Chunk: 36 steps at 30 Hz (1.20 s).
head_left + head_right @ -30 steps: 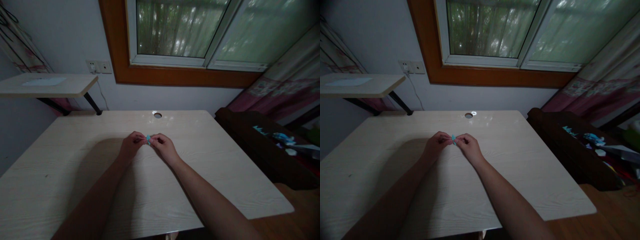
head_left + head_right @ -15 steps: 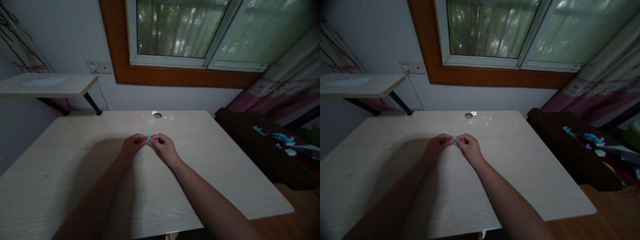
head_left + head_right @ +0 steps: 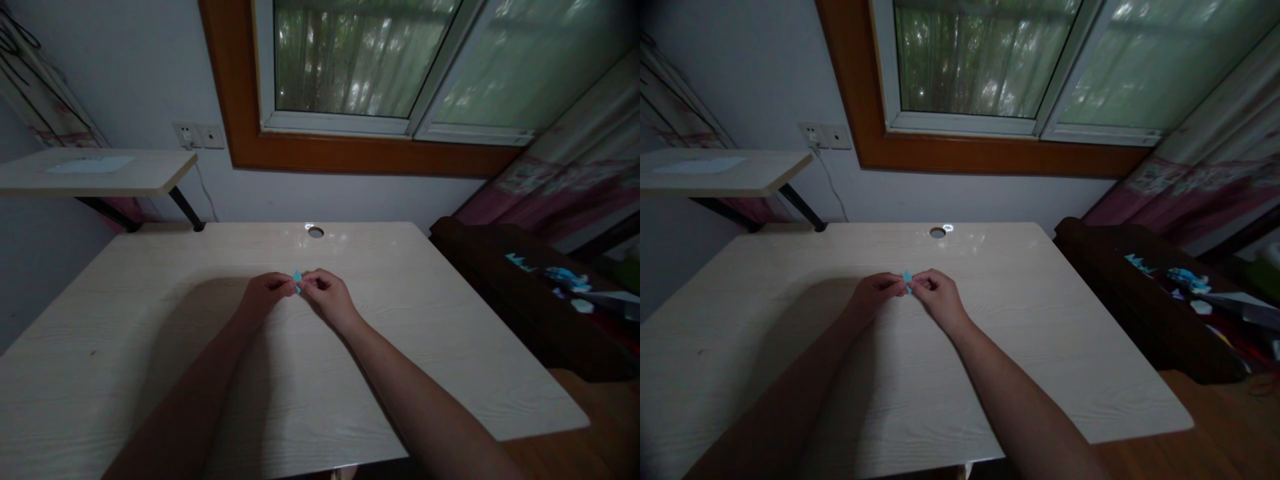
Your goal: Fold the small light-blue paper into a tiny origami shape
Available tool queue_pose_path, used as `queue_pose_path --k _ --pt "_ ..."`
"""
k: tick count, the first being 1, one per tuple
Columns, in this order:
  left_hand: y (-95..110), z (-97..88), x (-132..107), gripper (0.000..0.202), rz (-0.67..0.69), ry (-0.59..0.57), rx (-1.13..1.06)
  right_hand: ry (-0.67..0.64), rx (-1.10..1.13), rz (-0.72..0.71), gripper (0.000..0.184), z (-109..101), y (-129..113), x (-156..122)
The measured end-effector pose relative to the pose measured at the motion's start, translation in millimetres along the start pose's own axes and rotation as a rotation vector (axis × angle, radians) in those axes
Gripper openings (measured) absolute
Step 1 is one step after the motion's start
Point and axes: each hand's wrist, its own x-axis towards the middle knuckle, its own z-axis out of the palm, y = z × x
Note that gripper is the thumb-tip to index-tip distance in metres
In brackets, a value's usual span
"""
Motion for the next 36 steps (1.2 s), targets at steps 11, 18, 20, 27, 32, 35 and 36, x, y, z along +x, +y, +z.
queue_pose_path --k 11,18,20,27,32,35,36 --pt "2.2 1.0 -1.3 0.017 -0.003 0.029 0.039 0.018 0.011 0.055 0.015 1.0 -4.1 -0.9" --pt "2.0 1.6 -0.6 0.016 0.004 0.024 0.088 0.033 -0.010 0.055 0.012 0.2 -2.8 -1.7" --pt "2.0 1.6 -0.5 0.017 0.002 0.023 0.080 0.030 -0.009 0.052 0.012 -0.1 -2.6 -2.4" --pt "1.3 1.8 -0.8 0.016 0.008 0.025 0.083 0.012 -0.031 0.039 0.008 0.0 -2.2 -3.2" --pt "2.4 1.1 -3.1 0.015 0.001 0.010 0.037 -0.010 -0.017 0.055 0.007 0.5 -2.2 -2.9" --pt "2.6 0.1 -4.0 0.014 0.006 0.002 0.011 -0.028 0.001 0.069 0.008 0.5 -2.6 -3.0" --pt "2.4 -0.2 -4.1 0.014 0.003 0.001 0.013 -0.034 0.009 0.073 0.008 0.3 -2.8 -3.0"
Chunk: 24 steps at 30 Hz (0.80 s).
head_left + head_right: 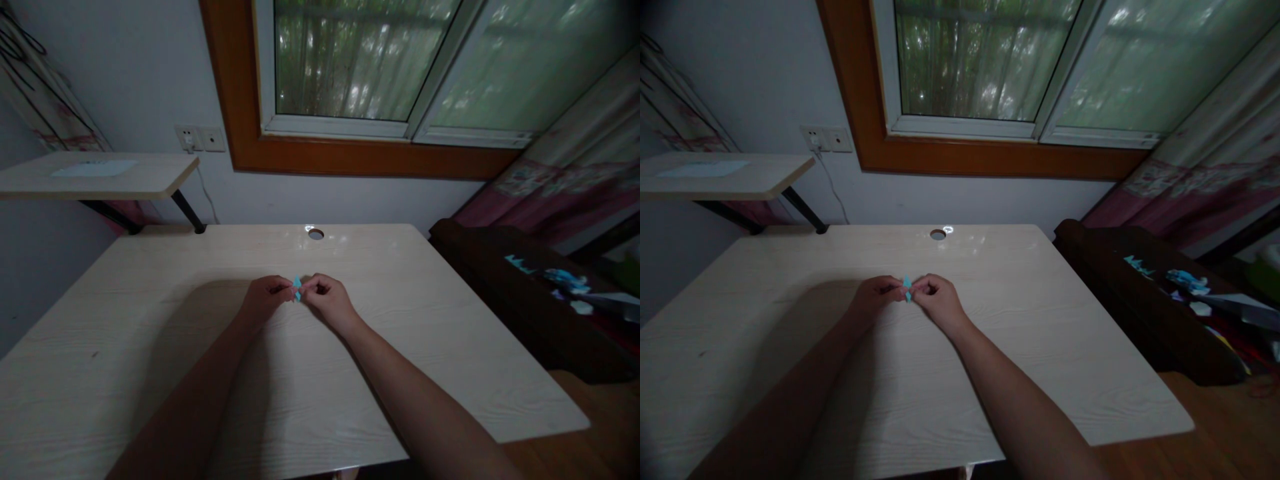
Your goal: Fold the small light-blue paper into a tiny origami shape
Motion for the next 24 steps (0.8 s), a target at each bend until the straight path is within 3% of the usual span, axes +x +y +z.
queue_pose_path --k 24 --pt "5.4 1.7 3.2 0.023 -0.008 -0.056 -0.056 0.002 0.116 0.040 0.014 -4.4 3.2 3.6"
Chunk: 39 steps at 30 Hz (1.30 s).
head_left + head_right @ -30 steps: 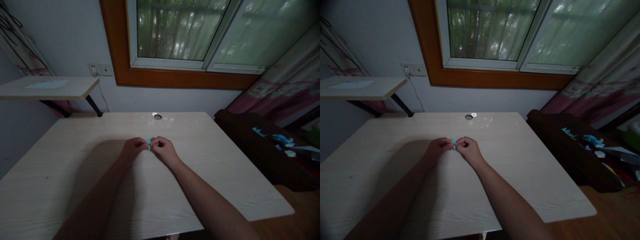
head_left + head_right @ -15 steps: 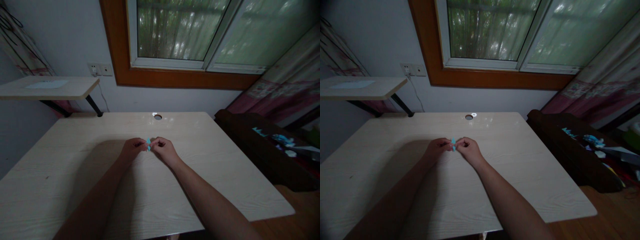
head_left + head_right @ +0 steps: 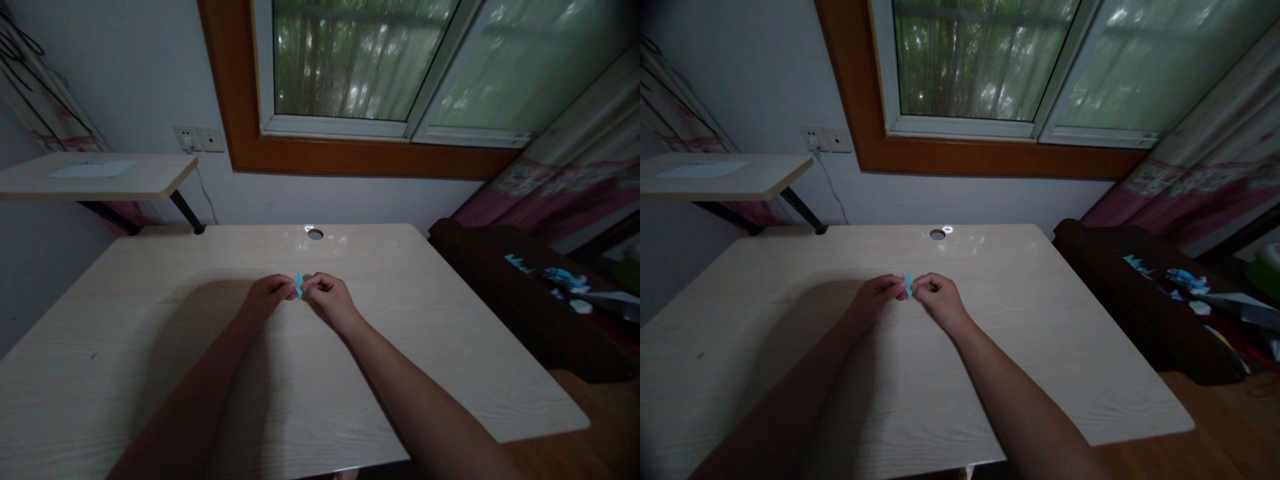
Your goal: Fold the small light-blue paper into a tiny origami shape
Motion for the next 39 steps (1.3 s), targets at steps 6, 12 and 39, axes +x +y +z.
queue_pose_path --k 6,12,39 --pt "-1.3 -0.2 -0.1 0.027 0.008 -0.001 -0.058 0.032 0.016 0.014 0.013 1.3 -1.3 0.0" --pt "-8.7 -0.3 1.3 0.018 -0.024 -0.013 -0.057 0.019 0.009 0.007 0.014 2.1 -3.2 -0.4" --pt "-11.5 -1.5 1.0 0.017 -0.015 0.092 0.088 -0.005 -0.026 -0.002 0.024 4.6 -3.8 0.0"
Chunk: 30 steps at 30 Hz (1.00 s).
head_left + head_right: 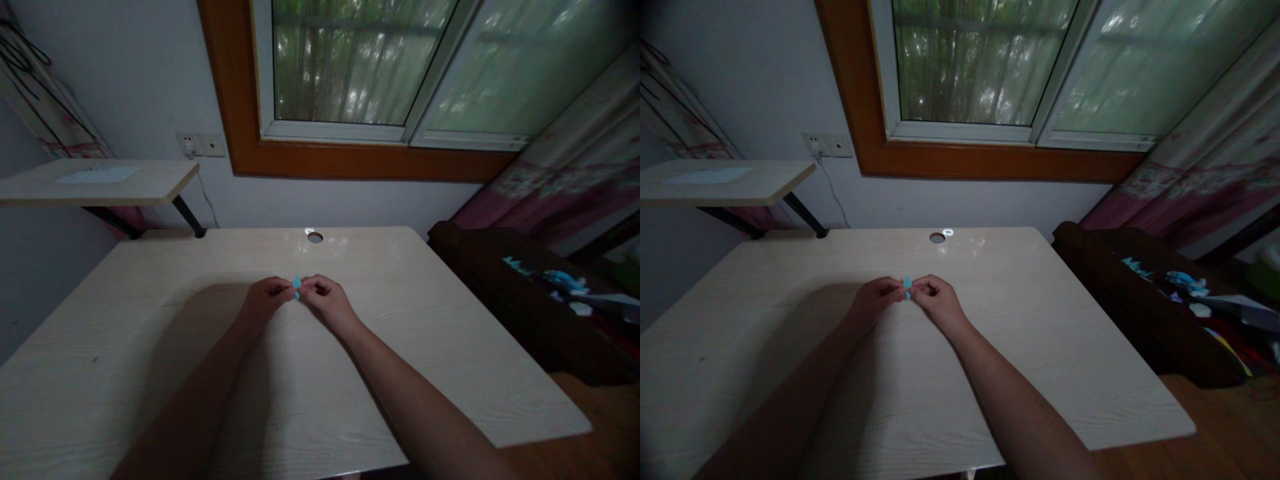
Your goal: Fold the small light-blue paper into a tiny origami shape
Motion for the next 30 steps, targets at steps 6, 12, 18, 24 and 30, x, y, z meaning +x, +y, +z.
queue_pose_path --k 6,12,18,24,30 --pt "7.0 0.4 -2.3 0.016 -0.002 0.004 0.035 0.018 -0.028 -0.011 0.020 -0.4 1.9 -0.6" --pt "2.9 -0.7 -0.7 0.018 0.013 0.002 0.056 0.030 -0.044 -0.007 0.018 0.0 0.0 -1.1" --pt "5.7 -1.2 -1.6 0.017 0.008 -0.013 -0.001 0.033 -0.072 -0.011 0.016 -0.2 -0.4 -1.2" --pt "7.9 -1.5 -2.8 0.016 -0.002 -0.027 -0.031 0.014 -0.074 -0.015 0.016 -0.9 0.7 -1.7" --pt "0.9 -0.9 -0.7 0.016 -0.015 -0.021 -0.041 0.014 -0.075 -0.022 0.012 -0.2 -1.1 -1.4"
